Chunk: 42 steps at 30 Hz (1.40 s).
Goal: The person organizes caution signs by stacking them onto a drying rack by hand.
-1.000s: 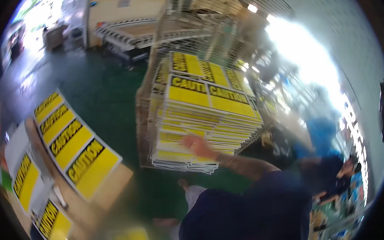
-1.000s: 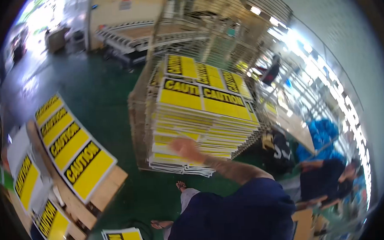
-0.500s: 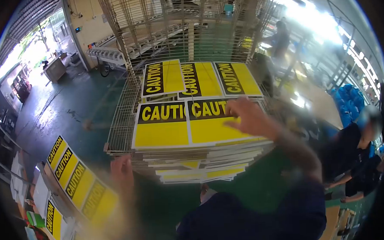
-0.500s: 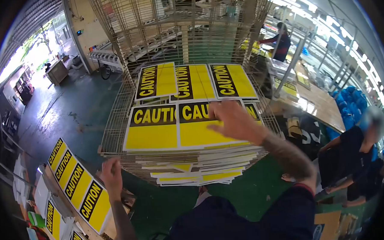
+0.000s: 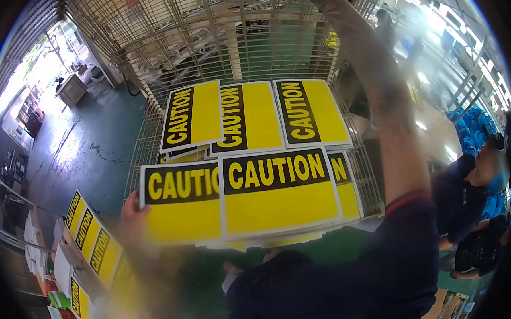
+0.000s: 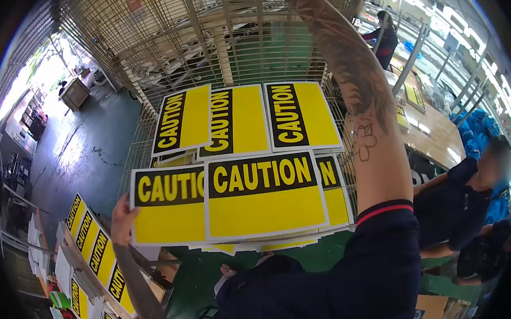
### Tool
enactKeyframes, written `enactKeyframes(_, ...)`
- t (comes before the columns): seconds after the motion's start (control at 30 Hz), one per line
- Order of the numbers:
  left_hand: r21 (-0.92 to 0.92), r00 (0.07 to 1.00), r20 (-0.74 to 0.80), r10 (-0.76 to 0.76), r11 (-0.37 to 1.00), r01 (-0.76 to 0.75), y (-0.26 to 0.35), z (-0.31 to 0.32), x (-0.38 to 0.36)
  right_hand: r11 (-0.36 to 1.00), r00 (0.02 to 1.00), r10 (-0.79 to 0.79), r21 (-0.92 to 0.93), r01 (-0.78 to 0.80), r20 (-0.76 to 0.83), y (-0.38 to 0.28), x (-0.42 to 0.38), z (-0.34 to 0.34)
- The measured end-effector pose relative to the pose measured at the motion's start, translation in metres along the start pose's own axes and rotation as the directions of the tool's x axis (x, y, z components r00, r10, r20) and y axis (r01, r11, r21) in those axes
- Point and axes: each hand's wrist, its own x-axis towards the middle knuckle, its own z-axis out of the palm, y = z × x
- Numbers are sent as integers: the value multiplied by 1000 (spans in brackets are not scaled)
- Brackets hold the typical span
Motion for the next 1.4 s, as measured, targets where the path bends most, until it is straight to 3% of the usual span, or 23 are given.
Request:
enactKeyframes(0.07,-196,997,44,60,979,-50,-33,-39,2,999,990,36,-12,-35,136,4,-12,15)
enactKeyframes(0.13,141,998,-29,-64,988,68,-20,-85,-19,998,975,57,5,-59,215,-3,-26,20)
enactKeyframes(0.2,-352,972,-192,-138,934,63,-39,-117,-44,990,978,28,127,-56,207,-7,-28,15)
enactKeyframes(0.27,-339,947,-319,-30,937,-84,-8,-113,-76,968,965,0,243,-67,263,-17,-47,-8)
enactKeyframes(0.33,-313,961,-277,29,942,-118,2,-97,-77,932,939,-39,351,-89,341,-29,-65,-47)
enactKeyframes(0.4,-270,987,-151,53,958,-93,2,-71,-65,887,979,28,446,-117,201,-60,-110,-82)
enactKeyframes(0.43,-242,995,-85,57,967,-76,-1,-54,-55,844,939,14,500,-195,343,-77,-136,-109)
enactKeyframes(0.47,-216,998,-31,59,974,-65,-3,-34,-46,796,881,-5,536,-282,473,-91,-164,-141)
enactKeyframes(0.53,-191,999,19,42,981,-38,-7,12,-36,771,546,18,336,-541,837,-115,-211,-207)
enactKeyframes(0.57,-179,1000,13,28,984,-25,-6,39,-35,695,457,44,301,-653,889,-122,-251,-226)
enactKeyframes(0.6,-167,1000,7,14,986,-13,-5,66,-34,657,273,93,147,-739,957,-128,-274,-248)
enactKeyframes(0.63,-155,1000,0,1,988,-1,-4,92,-33,610,79,134,-20,-792,988,-134,-295,-268)
enactKeyframes(0.73,99,962,151,229,964,-245,12,166,-40,348,-123,232,-201,-916,965,-154,-355,-293)
enactKeyframes(0.8,107,922,325,209,961,-255,49,166,-43,138,-296,254,-337,-931,921,-176,-342,-305)
enactKeyframes(0.93,144,869,455,194,947,-287,71,160,-29,291,51,491,-108,-951,870,-199,-370,-299)
enactKeyframes(0.97,104,855,449,258,936,-337,77,154,-24,209,-6,460,-115,-971,888,-196,-363,-303)
enactKeyframes(1.07,396,739,671,60,813,-426,134,112,16,-42,-117,302,-109,-993,946,-160,-314,-302)
enactKeyframes(1.1,331,675,614,409,644,-690,134,103,35,-138,-164,213,-137,-981,963,-147,-289,-302)
enactKeyframes(1.13,250,564,618,548,543,-802,169,90,46,-225,-206,114,-177,-958,972,-138,-275,-305)
enactKeyframes(1.17,291,540,585,605,465,-836,203,75,44,-483,-165,3,-143,-864,986,-131,-298,-302)
enactKeyframes(1.27,287,428,663,614,319,-903,219,67,46,-665,-144,6,-104,-740,990,-112,-310,-313)
enactKeyframes(1.3,264,388,716,581,290,-920,216,65,51,-680,-107,82,-22,-733,991,-110,-320,-320)
enactKeyframes(1.4,153,298,724,622,277,-949,235,55,80,-410,-198,187,-107,-906,962,-75,-303,-334)
